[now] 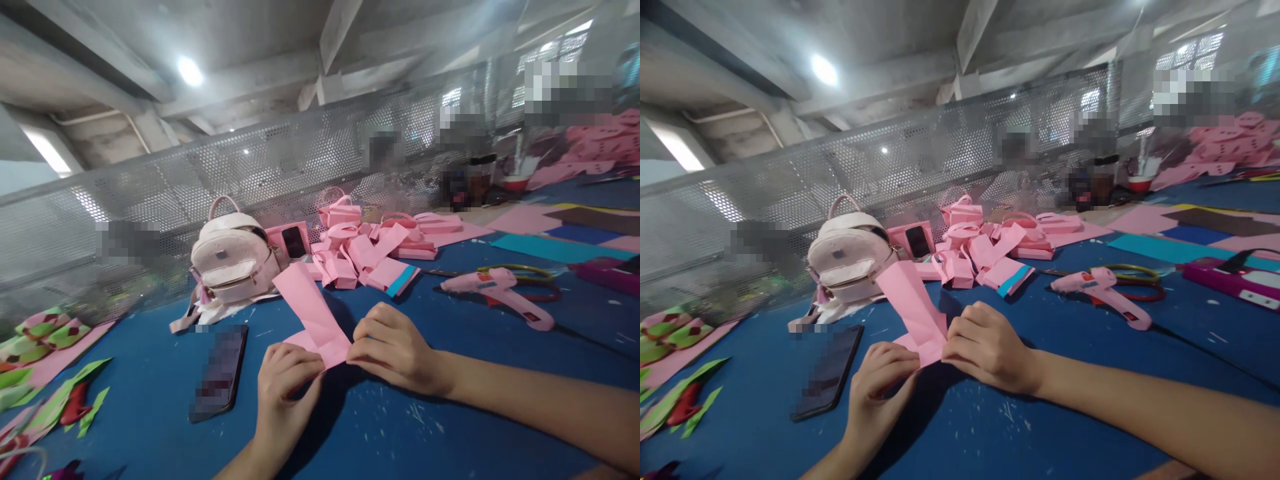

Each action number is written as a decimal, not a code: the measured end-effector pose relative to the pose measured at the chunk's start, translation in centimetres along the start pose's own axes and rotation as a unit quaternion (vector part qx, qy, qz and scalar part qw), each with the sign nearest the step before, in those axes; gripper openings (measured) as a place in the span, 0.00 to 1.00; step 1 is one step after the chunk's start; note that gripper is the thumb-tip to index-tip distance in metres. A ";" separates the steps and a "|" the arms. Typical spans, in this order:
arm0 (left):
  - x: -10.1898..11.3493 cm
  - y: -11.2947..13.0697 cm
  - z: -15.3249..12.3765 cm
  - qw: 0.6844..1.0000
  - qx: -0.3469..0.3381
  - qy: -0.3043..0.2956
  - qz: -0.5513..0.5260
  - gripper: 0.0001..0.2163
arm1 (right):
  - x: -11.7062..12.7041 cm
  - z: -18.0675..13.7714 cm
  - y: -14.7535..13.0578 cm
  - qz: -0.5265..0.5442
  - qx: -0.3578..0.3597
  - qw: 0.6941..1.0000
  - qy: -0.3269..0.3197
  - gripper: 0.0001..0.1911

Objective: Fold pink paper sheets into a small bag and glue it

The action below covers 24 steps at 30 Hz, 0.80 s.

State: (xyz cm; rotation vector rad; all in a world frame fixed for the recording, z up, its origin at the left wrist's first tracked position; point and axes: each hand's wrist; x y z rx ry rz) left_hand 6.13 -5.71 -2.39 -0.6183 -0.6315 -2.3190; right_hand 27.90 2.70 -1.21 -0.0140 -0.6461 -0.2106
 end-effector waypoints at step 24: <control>0.3 -0.3 -0.1 1.000 -0.014 0.003 0.009 0.07 | 0.6 0.2 0.4 -0.008 -0.007 1.000 0.017 0.02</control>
Point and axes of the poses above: each hand's wrist, its own z-axis towards the middle knuckle, its own x-axis out of the back of the hand, y = z × x, and after that the axes turned 2 degrees about -x, right-handed
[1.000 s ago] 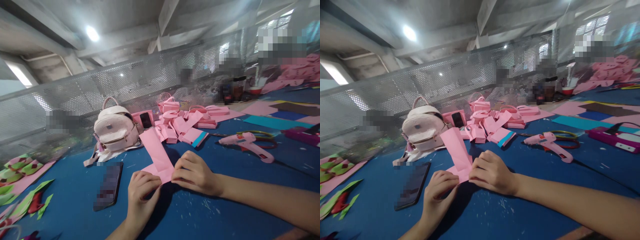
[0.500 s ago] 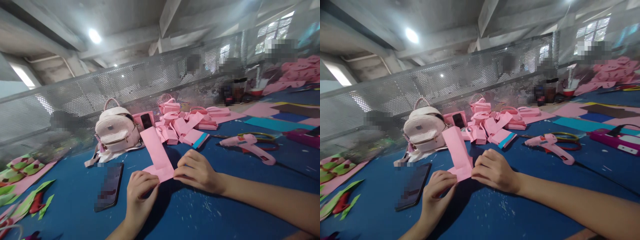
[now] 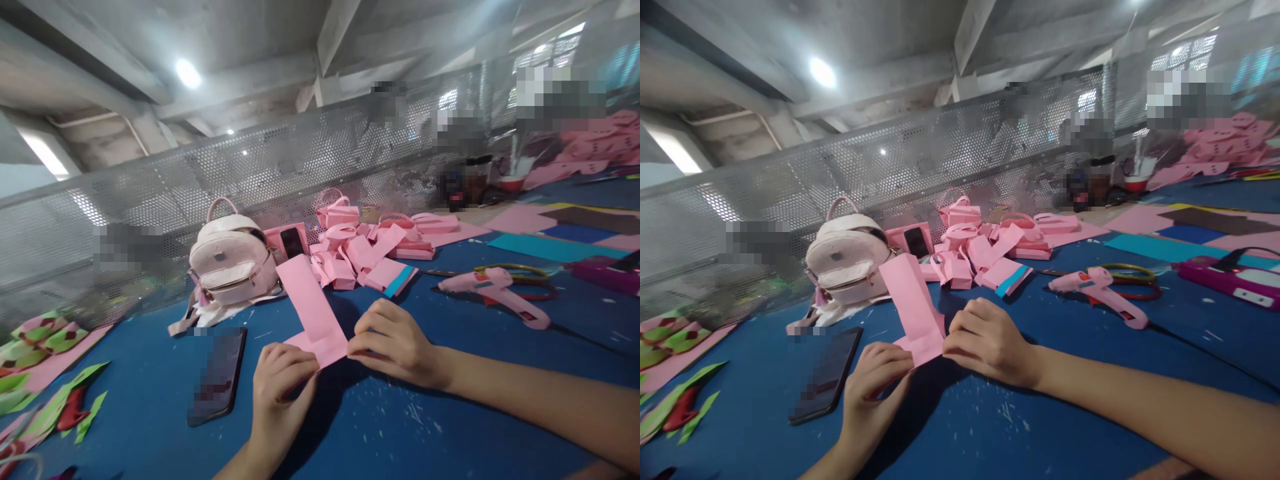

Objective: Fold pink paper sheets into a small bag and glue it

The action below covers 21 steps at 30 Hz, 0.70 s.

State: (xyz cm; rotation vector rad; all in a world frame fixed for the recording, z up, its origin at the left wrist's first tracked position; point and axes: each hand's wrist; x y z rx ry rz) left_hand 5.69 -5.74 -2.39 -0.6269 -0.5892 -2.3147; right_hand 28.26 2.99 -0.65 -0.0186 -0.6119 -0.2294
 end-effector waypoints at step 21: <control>0.3 0.1 0.2 1.000 -0.018 -0.003 0.008 0.07 | 0.0 0.0 -0.1 0.025 -0.020 0.999 0.004 0.03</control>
Point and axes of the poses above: each hand's wrist, its own z-axis towards the middle knuckle, its own x-axis out of the back of the hand, y = z × x, and after that the axes turned 2 degrees about -x, right-handed
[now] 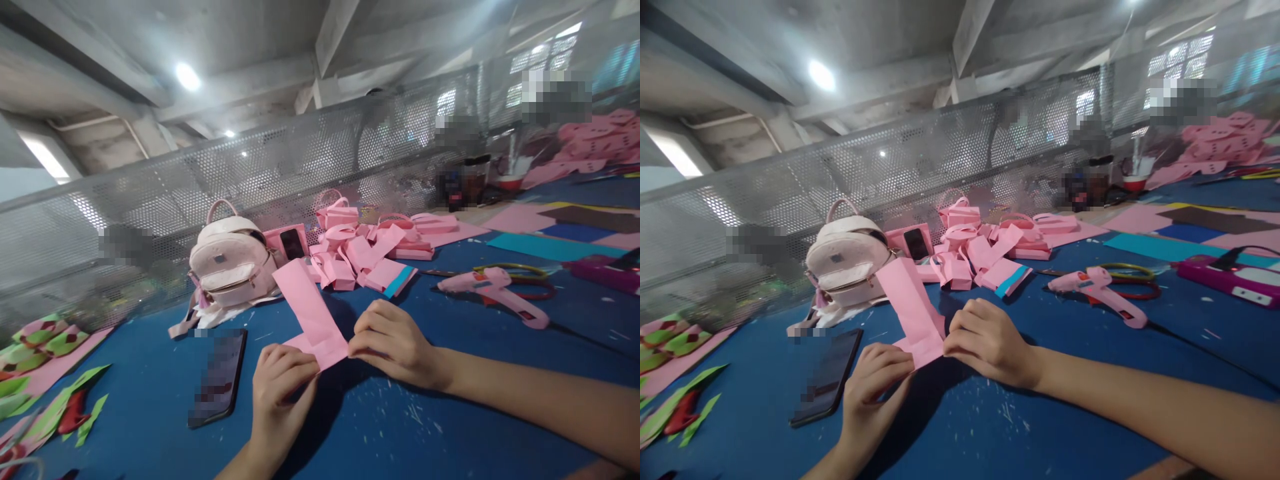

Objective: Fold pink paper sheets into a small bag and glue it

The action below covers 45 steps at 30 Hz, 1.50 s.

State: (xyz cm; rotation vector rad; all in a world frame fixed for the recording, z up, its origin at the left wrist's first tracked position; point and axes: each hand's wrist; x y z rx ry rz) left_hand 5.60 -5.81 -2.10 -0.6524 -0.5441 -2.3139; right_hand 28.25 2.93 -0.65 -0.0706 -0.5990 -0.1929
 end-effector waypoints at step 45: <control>0.3 -5.0 -0.4 0.902 0.380 -0.006 -0.207 0.17 | -1.4 -1.1 4.2 0.153 -0.321 0.929 -0.107 0.20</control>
Point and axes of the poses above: each hand's wrist, its own z-axis towards the middle knuckle, its own x-axis out of the back of the hand, y = z × x, and after that the axes turned 2 degrees about -x, right-handed
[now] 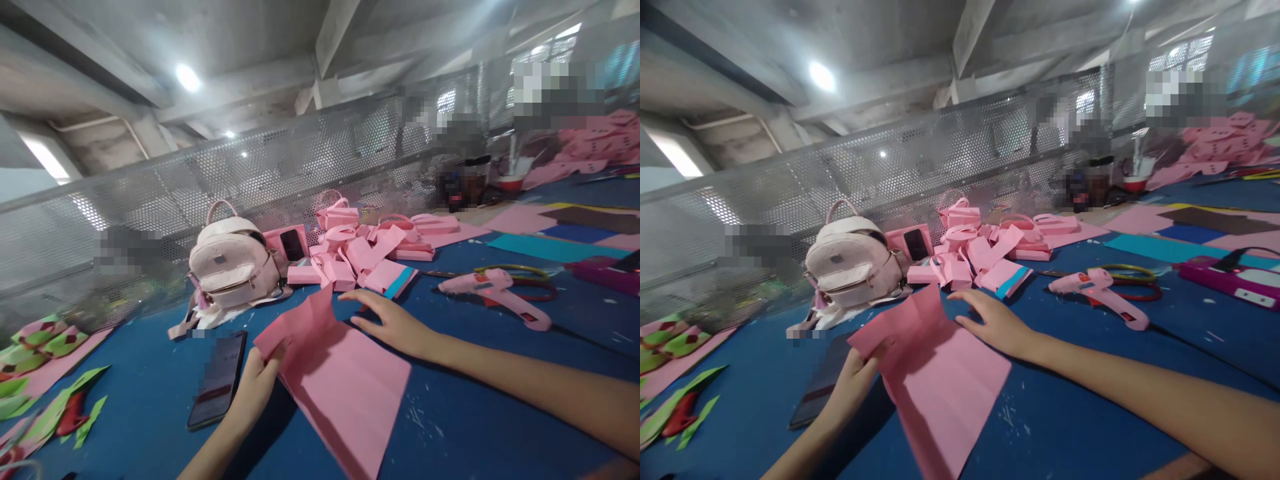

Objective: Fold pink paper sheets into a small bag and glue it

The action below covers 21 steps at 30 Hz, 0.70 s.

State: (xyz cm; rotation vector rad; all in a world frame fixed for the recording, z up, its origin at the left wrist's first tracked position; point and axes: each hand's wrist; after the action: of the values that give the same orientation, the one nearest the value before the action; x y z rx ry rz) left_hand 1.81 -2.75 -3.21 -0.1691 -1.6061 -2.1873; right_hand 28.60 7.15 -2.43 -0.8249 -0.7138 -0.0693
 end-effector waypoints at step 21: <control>-1.9 2.8 -1.4 0.948 0.175 0.074 -0.254 0.22 | -1.1 -0.2 0.9 0.031 -0.064 0.990 -0.119 0.23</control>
State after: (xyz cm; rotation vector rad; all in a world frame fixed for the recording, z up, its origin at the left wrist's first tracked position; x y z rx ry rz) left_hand 4.85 -4.27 -1.83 0.5593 -2.0829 -2.1369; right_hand 28.14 7.35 -3.80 -0.9875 -0.9150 0.0411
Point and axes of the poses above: each hand's wrist, its own z-axis towards the middle knuckle, its own x-axis out of the back of the hand, y = z × x, and after that the axes turned 2 degrees about -x, right-handed
